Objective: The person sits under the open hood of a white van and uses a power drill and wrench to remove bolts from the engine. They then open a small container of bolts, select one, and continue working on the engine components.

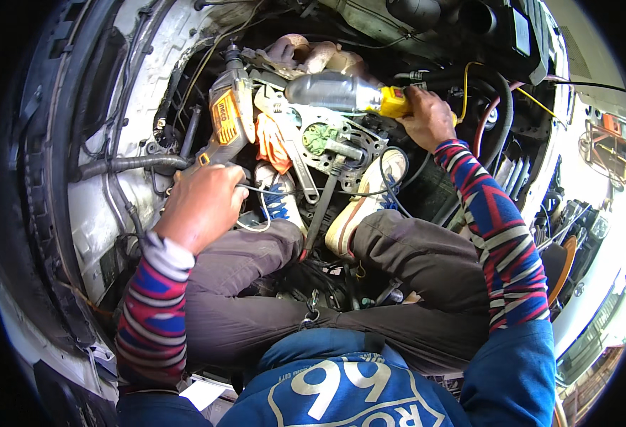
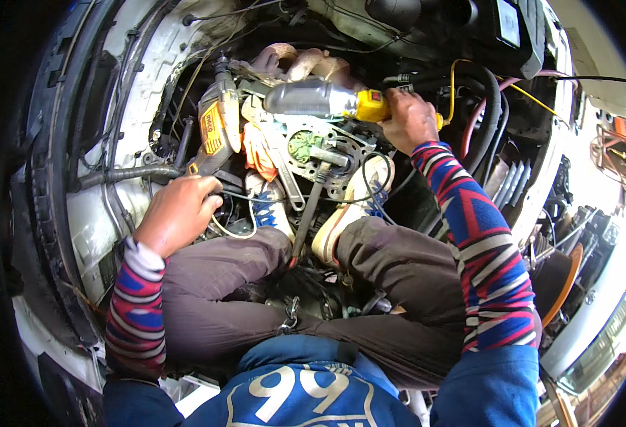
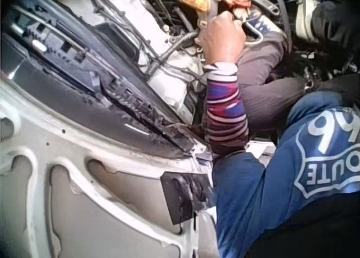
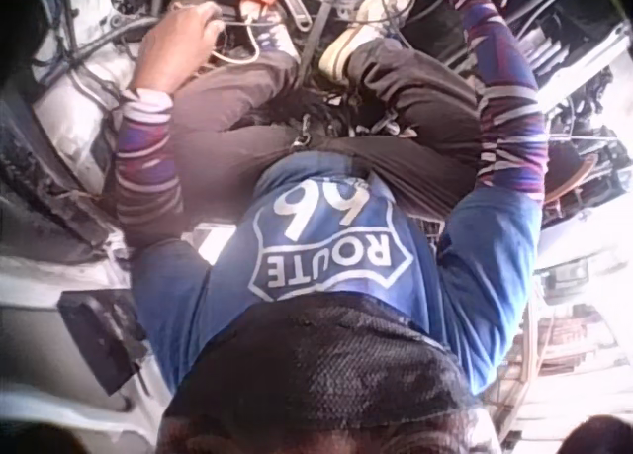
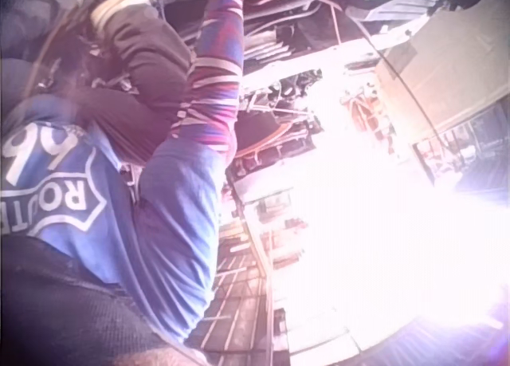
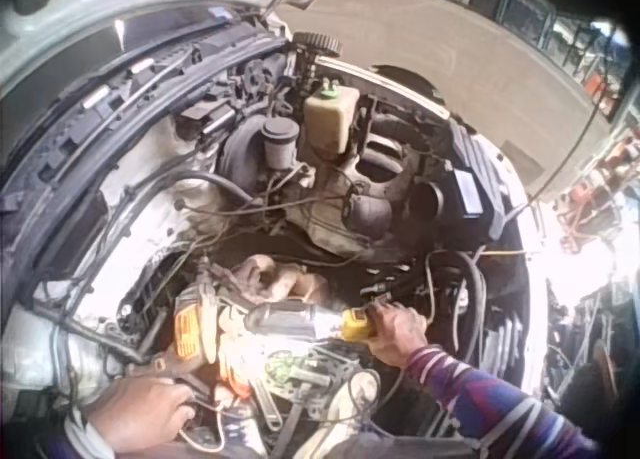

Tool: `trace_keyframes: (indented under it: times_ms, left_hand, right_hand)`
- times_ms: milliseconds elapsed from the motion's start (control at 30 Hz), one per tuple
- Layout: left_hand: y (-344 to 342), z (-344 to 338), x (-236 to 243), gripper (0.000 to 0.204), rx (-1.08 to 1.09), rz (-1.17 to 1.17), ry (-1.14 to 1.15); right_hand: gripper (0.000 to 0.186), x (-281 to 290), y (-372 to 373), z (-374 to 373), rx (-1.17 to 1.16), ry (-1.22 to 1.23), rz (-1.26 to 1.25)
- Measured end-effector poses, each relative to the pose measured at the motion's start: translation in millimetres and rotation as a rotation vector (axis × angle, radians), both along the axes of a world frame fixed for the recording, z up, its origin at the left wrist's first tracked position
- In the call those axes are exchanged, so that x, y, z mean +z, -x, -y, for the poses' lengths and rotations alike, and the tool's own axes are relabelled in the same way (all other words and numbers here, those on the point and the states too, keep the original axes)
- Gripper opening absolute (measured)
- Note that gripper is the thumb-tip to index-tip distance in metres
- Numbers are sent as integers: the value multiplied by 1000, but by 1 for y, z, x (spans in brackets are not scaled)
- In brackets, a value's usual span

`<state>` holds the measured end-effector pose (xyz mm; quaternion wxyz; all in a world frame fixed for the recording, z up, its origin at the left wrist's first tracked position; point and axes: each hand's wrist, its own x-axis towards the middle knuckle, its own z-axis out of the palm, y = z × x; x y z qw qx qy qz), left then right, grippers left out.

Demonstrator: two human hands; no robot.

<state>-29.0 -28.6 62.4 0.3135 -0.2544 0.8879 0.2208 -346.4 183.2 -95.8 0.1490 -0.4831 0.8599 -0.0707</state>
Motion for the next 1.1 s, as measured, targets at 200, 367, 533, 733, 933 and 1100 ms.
trace_keyframes:
  times_ms: [200, 367, 533, 733, 933, 1100]
  left_hand:
    - [-6, -7, -65, 24, 208, -160, 81]
    - [0, -3, -168, 28, 426, -318, -112]
    - [16, -21, -269, 36, 1261, -233, -343]
    - [30, -39, -279, 55, 1037, -281, 147]
    - [43, -52, -254, 67, 990, -140, 188]
    - [37, -63, -241, 49, 1030, -477, 132]
  right_hand:
    - [44, -11, -9, 2, 47, -7, 8]
    - [42, -7, 12, 3, -66, 168, 90]
    - [42, -24, 15, 2, -75, 143, 63]
    - [48, -50, 19, 2, -65, 163, -65]
    - [44, -50, 21, 0, -56, 153, 0]
    - [41, -52, 17, 4, -39, 192, -1]
